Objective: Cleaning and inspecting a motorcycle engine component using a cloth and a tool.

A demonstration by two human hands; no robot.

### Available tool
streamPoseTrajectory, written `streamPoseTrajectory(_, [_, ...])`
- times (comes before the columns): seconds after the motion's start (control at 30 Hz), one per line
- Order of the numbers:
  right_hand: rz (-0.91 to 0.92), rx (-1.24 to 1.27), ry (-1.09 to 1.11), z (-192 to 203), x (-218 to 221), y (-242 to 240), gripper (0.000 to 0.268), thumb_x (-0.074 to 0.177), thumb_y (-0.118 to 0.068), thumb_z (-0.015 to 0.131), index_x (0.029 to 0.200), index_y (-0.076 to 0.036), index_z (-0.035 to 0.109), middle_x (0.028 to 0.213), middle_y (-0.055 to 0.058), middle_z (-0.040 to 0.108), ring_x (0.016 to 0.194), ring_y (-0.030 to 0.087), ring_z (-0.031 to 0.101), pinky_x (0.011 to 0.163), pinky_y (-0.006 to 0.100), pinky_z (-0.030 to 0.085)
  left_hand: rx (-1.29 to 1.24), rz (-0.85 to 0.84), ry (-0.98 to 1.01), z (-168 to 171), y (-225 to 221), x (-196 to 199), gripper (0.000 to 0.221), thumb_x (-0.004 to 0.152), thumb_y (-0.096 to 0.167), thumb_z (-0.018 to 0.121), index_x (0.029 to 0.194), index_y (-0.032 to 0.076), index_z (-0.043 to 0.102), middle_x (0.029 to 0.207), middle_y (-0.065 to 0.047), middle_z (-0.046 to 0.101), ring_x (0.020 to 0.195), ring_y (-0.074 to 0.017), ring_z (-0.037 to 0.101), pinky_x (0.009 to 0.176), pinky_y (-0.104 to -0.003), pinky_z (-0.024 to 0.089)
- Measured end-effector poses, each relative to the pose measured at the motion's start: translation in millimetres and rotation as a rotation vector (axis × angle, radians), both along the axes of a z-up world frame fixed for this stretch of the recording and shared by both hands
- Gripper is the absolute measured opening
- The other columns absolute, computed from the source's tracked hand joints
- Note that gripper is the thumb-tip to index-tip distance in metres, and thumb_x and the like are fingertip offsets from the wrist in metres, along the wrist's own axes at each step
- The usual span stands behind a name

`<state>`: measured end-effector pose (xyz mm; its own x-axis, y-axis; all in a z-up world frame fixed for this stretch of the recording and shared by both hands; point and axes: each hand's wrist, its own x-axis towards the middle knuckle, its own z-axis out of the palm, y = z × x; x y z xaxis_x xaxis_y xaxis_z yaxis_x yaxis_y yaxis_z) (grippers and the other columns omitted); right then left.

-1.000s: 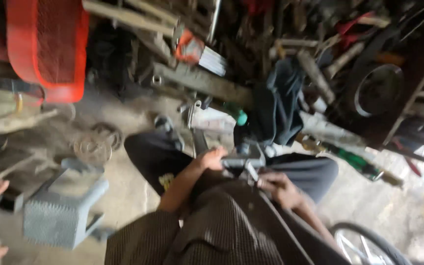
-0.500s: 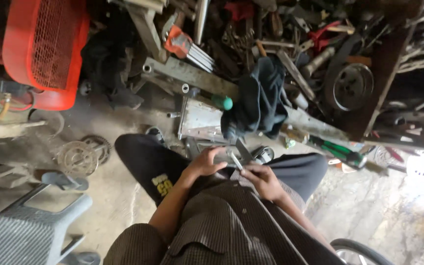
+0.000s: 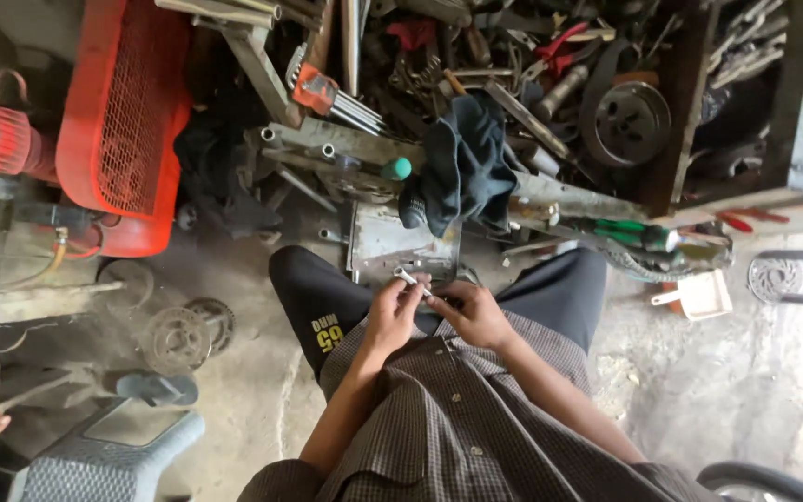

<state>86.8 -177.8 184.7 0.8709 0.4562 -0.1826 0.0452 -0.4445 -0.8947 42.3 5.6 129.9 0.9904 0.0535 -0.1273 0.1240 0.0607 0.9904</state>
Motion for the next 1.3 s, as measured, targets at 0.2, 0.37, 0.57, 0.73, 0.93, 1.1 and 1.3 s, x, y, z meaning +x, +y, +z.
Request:
streamPoseTrajectory(0.2, [-0.152, -0.028, -0.267, 89, 6, -3, 0.022, 0.088, -0.018, 0.075, 0.105, -0.004, 0.075, 0.092, 0.011, 0.074, 0.068, 0.018, 0.070, 0.054, 0.034, 0.056, 0.132, -0.004, 0.043, 48, 8, 0, 0.027, 0.102, 0.009, 0.060, 0.126, 0.001, 0.070, 0.091, -0.008, 0.072, 0.076, -0.0126, 0.068, 0.062, -0.026, 0.046])
streamPoseTrajectory(0.37, [-0.275, -0.123, -0.577, 148, 27, -1, 0.017, 0.094, -0.019, 0.077, 0.104, -0.005, 0.076, 0.082, 0.011, 0.071, 0.067, 0.018, 0.065, 0.061, 0.033, 0.053, 0.231, -0.051, -0.105, 66, 9, 2, 0.028, 0.101, 0.008, 0.061, 0.127, 0.000, 0.069, 0.091, -0.011, 0.070, 0.070, -0.0144, 0.067, 0.060, -0.027, 0.052])
streamPoseTrajectory(0.57, [-0.267, -0.268, -0.770, 185, 87, 34, 0.024, 0.096, -0.028, 0.078, 0.099, -0.004, 0.077, 0.083, 0.014, 0.071, 0.071, 0.028, 0.068, 0.066, 0.040, 0.053, 0.263, -0.005, -0.234, 89, 16, -3, 0.030, 0.099, 0.008, 0.065, 0.128, 0.000, 0.068, 0.094, -0.012, 0.071, 0.069, -0.0140, 0.067, 0.057, -0.028, 0.054])
streamPoseTrajectory(0.73, [-0.199, -0.603, -0.510, 173, 133, 50, 0.039, 0.091, -0.045, 0.084, 0.094, -0.007, 0.082, 0.075, 0.022, 0.071, 0.074, 0.040, 0.068, 0.070, 0.047, 0.055, 0.297, 0.040, -0.258, 84, 35, -5, 0.028, 0.099, 0.009, 0.068, 0.126, 0.001, 0.070, 0.091, -0.013, 0.071, 0.065, -0.0150, 0.065, 0.056, -0.030, 0.053])
streamPoseTrajectory(0.93, [-0.228, -0.319, -0.418, 144, 153, 21, 0.029, 0.095, -0.031, 0.076, 0.098, -0.002, 0.075, 0.078, 0.014, 0.070, 0.069, 0.022, 0.069, 0.066, 0.038, 0.054, 0.327, 0.094, -0.161, 67, 54, 3, 0.020, 0.099, 0.010, 0.067, 0.117, 0.002, 0.073, 0.082, -0.008, 0.074, 0.055, -0.0177, 0.059, 0.048, -0.033, 0.048])
streamPoseTrajectory(1.1, [-0.126, 1.189, -0.033, 161, 104, 1, 0.024, 0.114, -0.031, 0.063, 0.132, -0.015, 0.063, 0.130, 0.005, 0.064, 0.120, 0.020, 0.057, 0.111, 0.041, 0.045, 0.044, 0.178, -0.216, 83, 68, 16, 0.014, 0.100, 0.013, 0.068, 0.107, 0.001, 0.065, 0.093, -0.010, 0.079, 0.080, -0.0154, 0.079, 0.066, -0.029, 0.064])
streamPoseTrajectory(1.3, [-0.304, 1.225, -0.139, 165, 29, 19, 0.061, 0.104, -0.057, 0.061, 0.147, -0.013, 0.059, 0.144, 0.004, 0.061, 0.143, 0.024, 0.052, 0.134, 0.048, 0.033, 0.024, 0.184, -0.231, 111, 69, 13, 0.015, 0.100, 0.013, 0.068, 0.110, 0.001, 0.065, 0.101, -0.012, 0.078, 0.091, -0.0167, 0.078, 0.076, -0.030, 0.067])
